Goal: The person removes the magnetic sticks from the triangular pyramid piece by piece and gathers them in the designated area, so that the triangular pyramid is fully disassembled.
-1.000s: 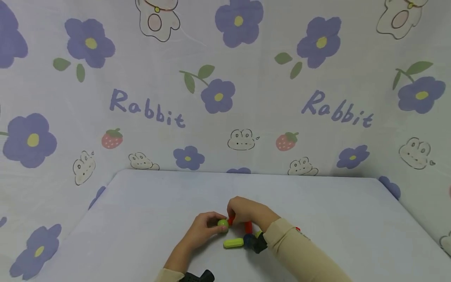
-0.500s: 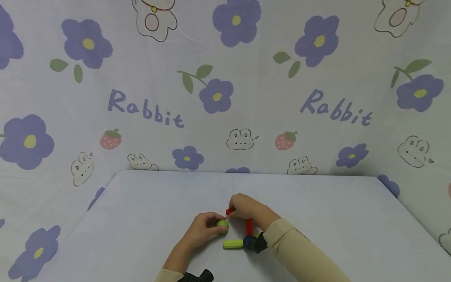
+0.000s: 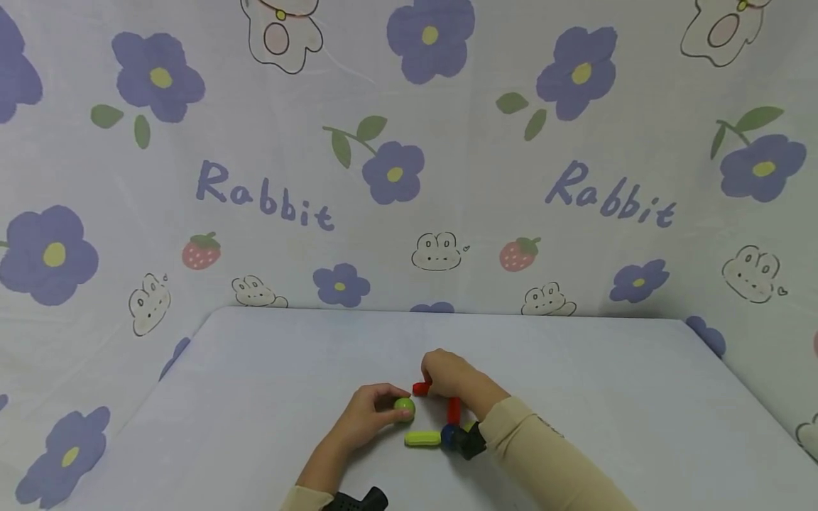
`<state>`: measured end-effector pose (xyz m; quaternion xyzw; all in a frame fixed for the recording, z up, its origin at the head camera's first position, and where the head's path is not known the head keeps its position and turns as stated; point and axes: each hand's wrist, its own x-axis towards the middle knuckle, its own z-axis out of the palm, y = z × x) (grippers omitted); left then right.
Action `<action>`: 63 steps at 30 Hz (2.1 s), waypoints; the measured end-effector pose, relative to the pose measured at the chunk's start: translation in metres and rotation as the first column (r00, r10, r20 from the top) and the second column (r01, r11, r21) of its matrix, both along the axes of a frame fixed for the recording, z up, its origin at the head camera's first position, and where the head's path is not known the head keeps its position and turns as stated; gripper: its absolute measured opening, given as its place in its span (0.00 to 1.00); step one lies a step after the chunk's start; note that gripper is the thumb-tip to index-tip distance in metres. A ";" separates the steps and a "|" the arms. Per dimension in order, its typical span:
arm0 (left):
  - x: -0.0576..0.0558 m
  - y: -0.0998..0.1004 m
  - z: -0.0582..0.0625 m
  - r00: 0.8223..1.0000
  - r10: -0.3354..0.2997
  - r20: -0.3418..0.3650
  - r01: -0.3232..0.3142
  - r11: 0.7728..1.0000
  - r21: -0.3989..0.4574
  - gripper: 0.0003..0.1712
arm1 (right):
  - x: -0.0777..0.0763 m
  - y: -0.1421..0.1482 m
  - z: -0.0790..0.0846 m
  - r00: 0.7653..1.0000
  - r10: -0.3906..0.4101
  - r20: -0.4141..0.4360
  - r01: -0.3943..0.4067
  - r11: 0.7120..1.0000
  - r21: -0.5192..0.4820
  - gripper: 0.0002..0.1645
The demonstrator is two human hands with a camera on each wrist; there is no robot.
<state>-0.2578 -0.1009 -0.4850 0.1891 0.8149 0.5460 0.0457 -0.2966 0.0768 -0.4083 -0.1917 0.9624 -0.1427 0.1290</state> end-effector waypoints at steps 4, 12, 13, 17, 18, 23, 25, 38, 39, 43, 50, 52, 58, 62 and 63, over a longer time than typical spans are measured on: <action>-0.001 0.001 -0.001 1.000 -0.006 -0.007 0.006 1.000 0.002 0.18 | 0.000 0.001 -0.004 1.000 -0.004 -0.010 0.004 1.000 0.007 0.07; -0.017 -0.016 -0.004 0.965 0.239 -0.108 -0.246 0.968 -0.048 0.17 | 0.009 0.008 -0.010 0.997 0.040 -0.062 -0.046 0.995 -0.088 0.16; -0.021 -0.021 -0.005 0.949 0.291 -0.122 -0.299 0.953 -0.046 0.17 | 0.011 0.009 -0.010 0.995 0.056 -0.081 -0.063 0.994 -0.093 0.18; -0.035 -0.040 -0.007 0.900 0.413 -0.138 -0.419 0.908 -0.017 0.17 | 0.023 0.013 -0.008 0.984 0.100 -0.146 -0.111 0.991 -0.071 0.20; -0.038 -0.044 -0.007 0.893 0.427 -0.140 -0.431 0.902 -0.005 0.18 | 0.026 0.014 -0.008 0.981 0.106 -0.160 -0.117 0.991 -0.061 0.20; -0.055 -0.052 -0.008 0.877 0.459 -0.145 -0.457 0.888 0.043 0.20 | 0.042 0.024 -0.004 0.975 0.110 -0.192 -0.126 0.989 -0.072 0.16; -0.061 -0.053 -0.008 0.872 0.466 -0.150 -0.464 0.884 0.052 0.21 | 0.047 0.029 -0.004 0.977 0.109 -0.185 -0.127 0.988 -0.087 0.15; -0.070 -0.051 -0.005 0.826 0.543 -0.150 -0.543 0.839 0.049 0.22 | 0.078 0.048 -0.018 0.992 0.093 -0.085 -0.106 0.979 -0.173 0.17; -0.070 -0.051 -0.005 0.825 0.545 -0.152 -0.545 0.837 0.046 0.22 | 0.079 0.049 -0.019 0.993 0.088 -0.077 -0.101 0.978 -0.181 0.17; -0.070 -0.051 -0.005 0.818 0.554 -0.155 -0.554 0.831 0.042 0.24 | 0.083 0.051 -0.023 0.994 0.075 -0.078 -0.090 0.972 -0.216 0.16; -0.070 -0.050 -0.005 0.807 0.576 -0.132 -0.577 0.816 0.032 0.34 | 0.084 0.053 -0.027 0.997 0.042 -0.069 -0.059 0.963 -0.263 0.16; -0.067 -0.050 -0.006 0.801 0.581 -0.143 -0.583 0.812 0.030 0.37 | 0.085 0.053 -0.027 0.997 0.038 -0.068 -0.055 0.961 -0.271 0.17; -0.044 -0.052 -0.008 0.820 0.541 -0.186 -0.550 0.835 0.001 0.41 | 0.088 0.055 -0.030 0.995 0.034 -0.093 -0.060 0.955 -0.290 0.17; -0.023 -0.048 -0.008 0.838 0.518 -0.175 -0.527 0.850 -0.009 0.40 | 0.089 0.056 -0.031 0.994 0.028 -0.106 -0.060 0.947 -0.315 0.18; -0.018 -0.046 -0.007 0.846 0.508 -0.163 -0.516 0.857 -0.010 0.40 | 0.090 0.056 -0.031 0.994 0.027 -0.105 -0.060 0.945 -0.321 0.18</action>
